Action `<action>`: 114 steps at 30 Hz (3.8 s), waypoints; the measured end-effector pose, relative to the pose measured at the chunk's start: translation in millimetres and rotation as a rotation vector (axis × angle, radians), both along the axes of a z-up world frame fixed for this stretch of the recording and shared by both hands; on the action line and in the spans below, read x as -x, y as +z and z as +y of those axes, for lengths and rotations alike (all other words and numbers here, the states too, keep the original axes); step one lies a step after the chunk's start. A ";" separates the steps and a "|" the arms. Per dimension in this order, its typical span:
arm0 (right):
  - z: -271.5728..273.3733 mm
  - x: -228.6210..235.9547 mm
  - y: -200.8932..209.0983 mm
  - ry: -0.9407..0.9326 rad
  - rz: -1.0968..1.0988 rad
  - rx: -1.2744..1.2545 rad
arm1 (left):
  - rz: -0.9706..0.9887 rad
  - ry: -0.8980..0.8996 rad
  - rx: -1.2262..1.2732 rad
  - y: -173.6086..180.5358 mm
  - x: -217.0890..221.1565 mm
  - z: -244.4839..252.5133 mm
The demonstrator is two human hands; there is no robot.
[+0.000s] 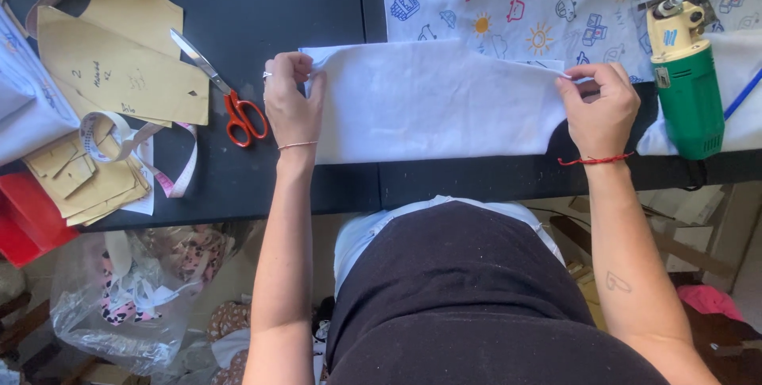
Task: The person uses a paper pattern to trace a shape onto a piece of white fabric with a blue pen. They then use a green electric rotary cutter to cut the fabric along the traced lines. The person repeats this process, folding the fabric and cutting multiple layers.
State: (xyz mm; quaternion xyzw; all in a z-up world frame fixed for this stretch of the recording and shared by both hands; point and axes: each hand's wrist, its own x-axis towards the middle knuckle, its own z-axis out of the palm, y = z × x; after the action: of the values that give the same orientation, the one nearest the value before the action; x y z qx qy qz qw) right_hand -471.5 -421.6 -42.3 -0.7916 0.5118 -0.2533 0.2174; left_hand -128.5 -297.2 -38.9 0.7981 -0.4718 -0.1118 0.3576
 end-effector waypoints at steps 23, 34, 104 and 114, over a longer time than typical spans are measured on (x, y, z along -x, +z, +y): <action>-15.5 11.3 64.3 0.105 -0.488 -1.027 | 0.560 -0.092 0.146 27.0 -22.6 10.9; -76.6 -19.7 94.3 0.053 -0.600 -0.131 | 0.399 -0.254 0.699 132.2 -31.4 -56.0; -17.3 114.9 15.8 -0.165 0.542 0.313 | 0.103 -1.484 0.207 -9.9 190.9 -10.6; 164.0 35.0 55.4 -0.759 -0.684 -1.044 | -0.109 -1.199 0.129 -27.7 156.1 -24.5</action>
State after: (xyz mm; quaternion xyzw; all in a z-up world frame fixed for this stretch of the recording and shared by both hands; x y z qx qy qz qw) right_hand -506.6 -257.6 13.1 -0.2296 0.7086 -0.2673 0.6113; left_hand -284.6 -321.7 -66.6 0.3746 -0.8628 -0.2239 0.2553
